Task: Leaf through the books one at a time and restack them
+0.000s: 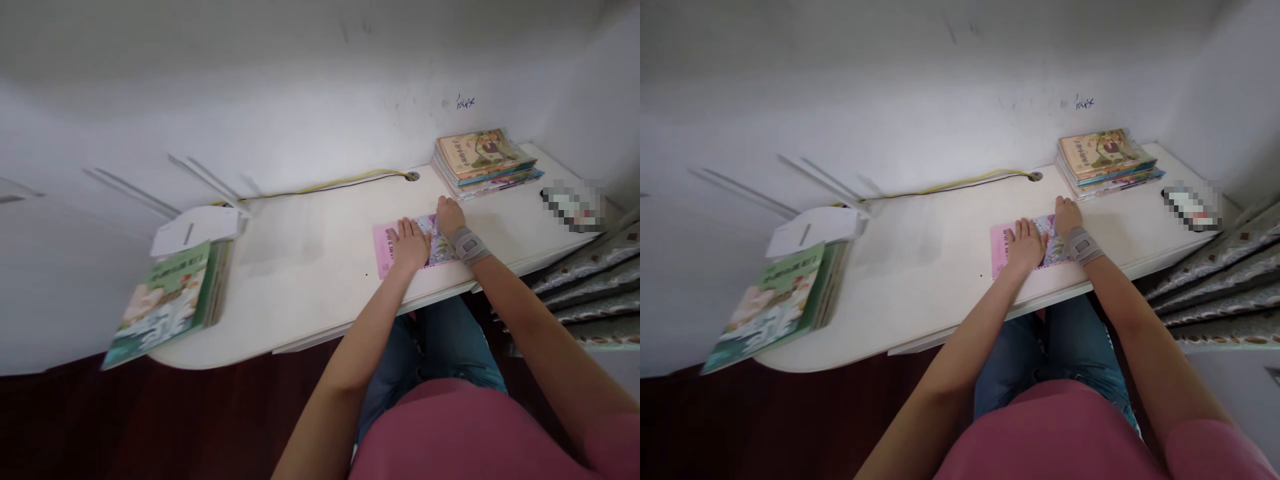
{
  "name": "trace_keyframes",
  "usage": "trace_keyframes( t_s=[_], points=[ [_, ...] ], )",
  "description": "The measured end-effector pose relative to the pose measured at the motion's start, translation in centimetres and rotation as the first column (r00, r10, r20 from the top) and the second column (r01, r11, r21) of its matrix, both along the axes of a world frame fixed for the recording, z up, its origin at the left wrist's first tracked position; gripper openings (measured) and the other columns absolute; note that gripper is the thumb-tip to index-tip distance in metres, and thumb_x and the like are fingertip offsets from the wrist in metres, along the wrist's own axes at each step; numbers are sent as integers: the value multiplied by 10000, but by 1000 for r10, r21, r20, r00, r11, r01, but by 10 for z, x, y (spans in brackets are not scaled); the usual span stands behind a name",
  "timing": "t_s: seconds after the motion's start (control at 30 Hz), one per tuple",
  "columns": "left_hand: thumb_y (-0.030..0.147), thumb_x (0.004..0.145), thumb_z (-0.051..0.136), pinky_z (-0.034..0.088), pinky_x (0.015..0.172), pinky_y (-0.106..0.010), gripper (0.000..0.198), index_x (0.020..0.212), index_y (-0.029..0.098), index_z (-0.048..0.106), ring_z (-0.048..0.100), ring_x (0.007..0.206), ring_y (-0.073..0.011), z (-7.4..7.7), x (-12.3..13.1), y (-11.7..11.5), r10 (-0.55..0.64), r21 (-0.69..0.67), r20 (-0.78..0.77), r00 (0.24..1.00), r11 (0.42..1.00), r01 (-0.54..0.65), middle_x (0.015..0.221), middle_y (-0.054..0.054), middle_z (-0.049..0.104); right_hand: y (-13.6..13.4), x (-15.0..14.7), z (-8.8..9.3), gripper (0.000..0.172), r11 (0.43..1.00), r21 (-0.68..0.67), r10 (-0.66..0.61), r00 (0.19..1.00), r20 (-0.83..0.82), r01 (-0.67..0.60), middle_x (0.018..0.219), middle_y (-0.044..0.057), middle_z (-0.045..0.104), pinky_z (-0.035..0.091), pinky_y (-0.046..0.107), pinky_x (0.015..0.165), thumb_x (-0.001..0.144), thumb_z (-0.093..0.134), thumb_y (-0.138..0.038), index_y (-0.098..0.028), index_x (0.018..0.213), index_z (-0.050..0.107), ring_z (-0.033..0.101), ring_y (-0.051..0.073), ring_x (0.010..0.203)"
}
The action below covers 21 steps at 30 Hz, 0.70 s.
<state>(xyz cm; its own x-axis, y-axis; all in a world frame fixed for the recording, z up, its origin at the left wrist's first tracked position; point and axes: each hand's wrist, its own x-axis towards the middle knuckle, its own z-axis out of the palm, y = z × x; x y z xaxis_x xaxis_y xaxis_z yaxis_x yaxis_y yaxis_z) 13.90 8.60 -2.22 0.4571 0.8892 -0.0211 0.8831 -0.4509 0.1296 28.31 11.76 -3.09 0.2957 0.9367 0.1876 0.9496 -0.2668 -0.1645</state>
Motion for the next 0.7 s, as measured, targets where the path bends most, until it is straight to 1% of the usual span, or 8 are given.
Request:
trace_keyframes(
  t_s=[0.17, 0.27, 0.3, 0.37, 0.47, 0.53, 0.63, 0.7],
  points=[
    [465, 965, 109, 151, 1163, -541, 705, 1491, 18, 252, 165, 1462, -333, -7, -2, 3, -9, 16, 14, 1000, 1000, 9, 1571, -202, 221, 1, 9, 14, 314, 999, -37, -19, 998, -53, 17, 1030, 198, 652, 449, 364, 817, 910, 342, -84, -68, 1170, 518, 605, 268, 970],
    [469, 963, 140, 169, 1148, -561, 698, 1486, 25, 273, 196, 1449, -346, -4, -4, 3, -11, 20, 32, 999, 1000, 10, 1564, -204, 246, 1, 0, 24, 391, 999, 44, 10, 1000, -2, -10, 1190, 230, 602, 444, 396, 880, 894, 341, -52, -63, 1255, 490, 569, 282, 1084],
    [471, 961, 164, 185, 1139, -569, 689, 1480, 36, 293, 220, 1439, -349, -2, -5, 3, -15, 33, 41, 999, 999, 13, 1556, -202, 271, 0, -7, 25, 398, 994, 94, 59, 998, 3, -59, 1265, 236, 563, 433, 415, 921, 902, 347, -69, -68, 1274, 488, 542, 287, 1139],
    [451, 954, 237, 212, 1119, -578, 648, 1466, 69, 340, 278, 1409, -352, -1, -8, 4, -44, 55, 50, 998, 998, 42, 1528, -194, 337, -4, -25, 23, 384, 957, 177, 242, 969, -49, -230, 1330, 218, 534, 414, 440, 987, 937, 368, -162, -86, 1288, 506, 512, 283, 1200],
    [389, 938, 325, 177, 1134, -564, 612, 1473, 92, 336, 309, 1390, -348, -1, -14, 9, -128, 35, 42, 991, 991, 126, 1515, -182, 369, -14, -46, 8, 432, 825, 210, 561, 806, -192, -524, 1283, 149, 603, 401, 433, 1052, 981, 328, -317, -133, 1322, 522, 533, 235, 1206],
    [378, 934, 337, 130, 1155, -552, 638, 1503, 97, 268, 253, 1422, -342, -3, -18, 12, -160, 5, 30, 987, 987, 160, 1551, -168, 305, -20, -51, -2, 464, 776, 205, 630, 747, -213, -596, 1307, 117, 600, 364, 413, 1103, 989, 304, -368, -158, 1332, 534, 501, 212, 1262],
    [391, 935, 321, 101, 1173, -530, 675, 1526, 98, 181, 168, 1458, -323, -4, -23, 17, -170, -33, 7, 985, 985, 170, 1590, -148, 208, -26, -47, -10, 486, 747, 187, 664, 730, -162, -638, 1396, 112, 535, 320, 421, 1140, 983, 312, -383, -160, 1363, 517, 420, 215, 1346],
    [385, 938, 297, 116, 1178, -502, 666, 1527, 97, 178, 165, 1462, -313, -4, -27, 20, -177, -55, -5, 984, 983, 176, 1591, -136, 211, -27, -41, -9, 515, 733, 163, 678, 728, -99, -660, 1444, 127, 483, 318, 469, 1132, 977, 324, -400, -150, 1403, 467, 398, 241, 1361]
  ],
)
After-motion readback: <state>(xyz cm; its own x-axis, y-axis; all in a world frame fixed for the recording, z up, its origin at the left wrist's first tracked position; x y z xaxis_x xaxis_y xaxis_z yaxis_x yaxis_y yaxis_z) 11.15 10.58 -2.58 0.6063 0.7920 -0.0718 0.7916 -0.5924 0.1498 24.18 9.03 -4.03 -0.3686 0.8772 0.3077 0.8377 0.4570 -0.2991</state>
